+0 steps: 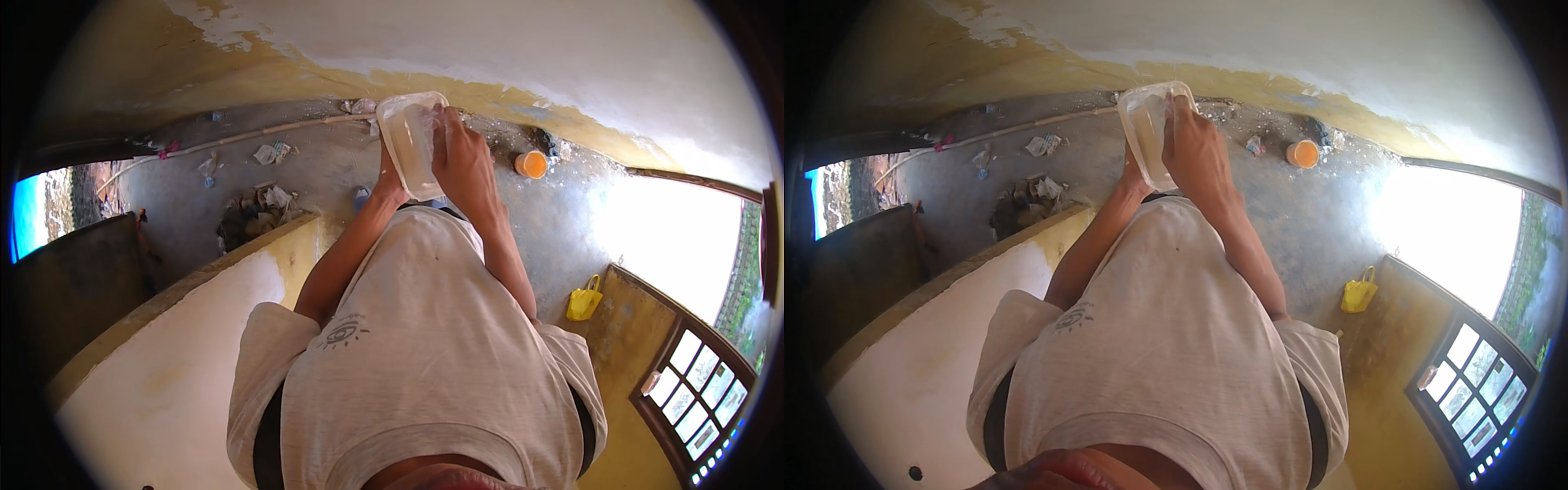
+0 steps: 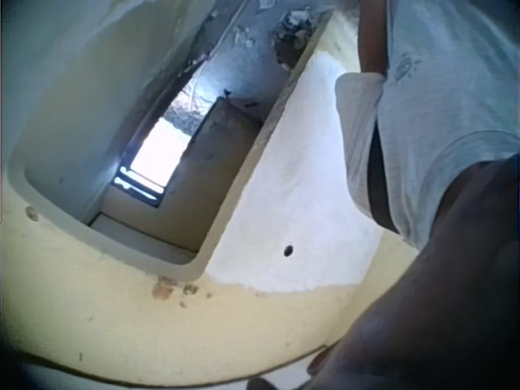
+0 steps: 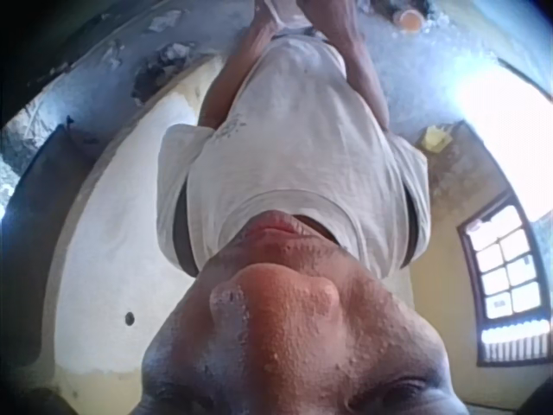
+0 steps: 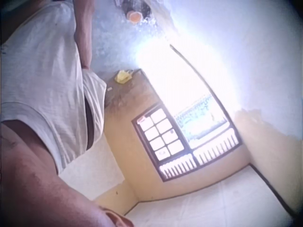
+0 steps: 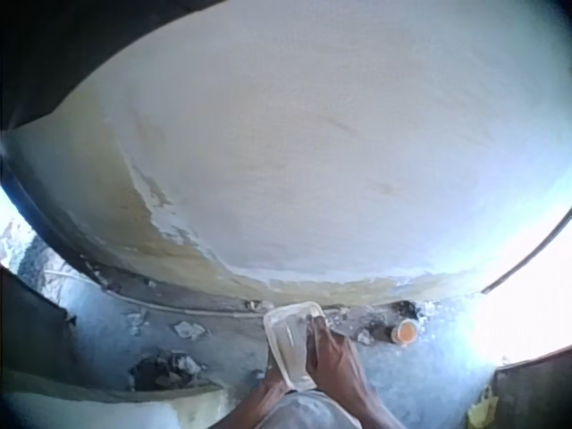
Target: The person applies plaster to a wall using a putty knife, scooping the material from a small plastic container.
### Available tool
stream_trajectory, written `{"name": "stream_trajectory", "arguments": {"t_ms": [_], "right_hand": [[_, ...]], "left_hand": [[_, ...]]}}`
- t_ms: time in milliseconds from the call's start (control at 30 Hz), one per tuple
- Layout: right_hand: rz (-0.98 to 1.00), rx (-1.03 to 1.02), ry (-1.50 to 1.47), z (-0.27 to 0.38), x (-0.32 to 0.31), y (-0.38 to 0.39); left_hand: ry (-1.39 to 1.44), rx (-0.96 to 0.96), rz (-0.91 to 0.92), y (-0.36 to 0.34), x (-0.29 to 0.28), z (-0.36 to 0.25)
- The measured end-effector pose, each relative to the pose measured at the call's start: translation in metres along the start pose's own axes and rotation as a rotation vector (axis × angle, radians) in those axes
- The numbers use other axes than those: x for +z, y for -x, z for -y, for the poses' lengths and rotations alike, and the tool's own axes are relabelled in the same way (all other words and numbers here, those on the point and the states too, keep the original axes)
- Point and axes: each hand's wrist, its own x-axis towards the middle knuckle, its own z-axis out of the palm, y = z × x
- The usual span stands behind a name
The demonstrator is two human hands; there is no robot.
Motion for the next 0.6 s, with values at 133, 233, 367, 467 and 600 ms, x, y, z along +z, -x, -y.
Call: {"name": "stream_trajectory", "arguments": {"t_ms": [133,233,367,467,600], "right_hand": [[0.011,0.033,0.009,0.023,0.025,-0.013],[0.011,0.018,0.023,0.045,0.041,-0.022],[0.030,0.007,0.084,0.057,0.072,-0.030],[-0.028,0.065,-0.055,0.087,0.076,-0.037],[0.027,0.044,0.052,0.076,0.110,-0.044]], "left_hand": [[0.066,0.008,0.018,0.004,-0.023,-0.030],[0.002,0.037,-0.029,0.006,-0.036,-0.049],[0.264,-0.055,0.122,0.007,-0.070,-0.070],[0.158,0.020,-0.030,0.011,-0.080,-0.087],[0.305,-0.136,0.110,0.004,-0.105,-0.107]]}}
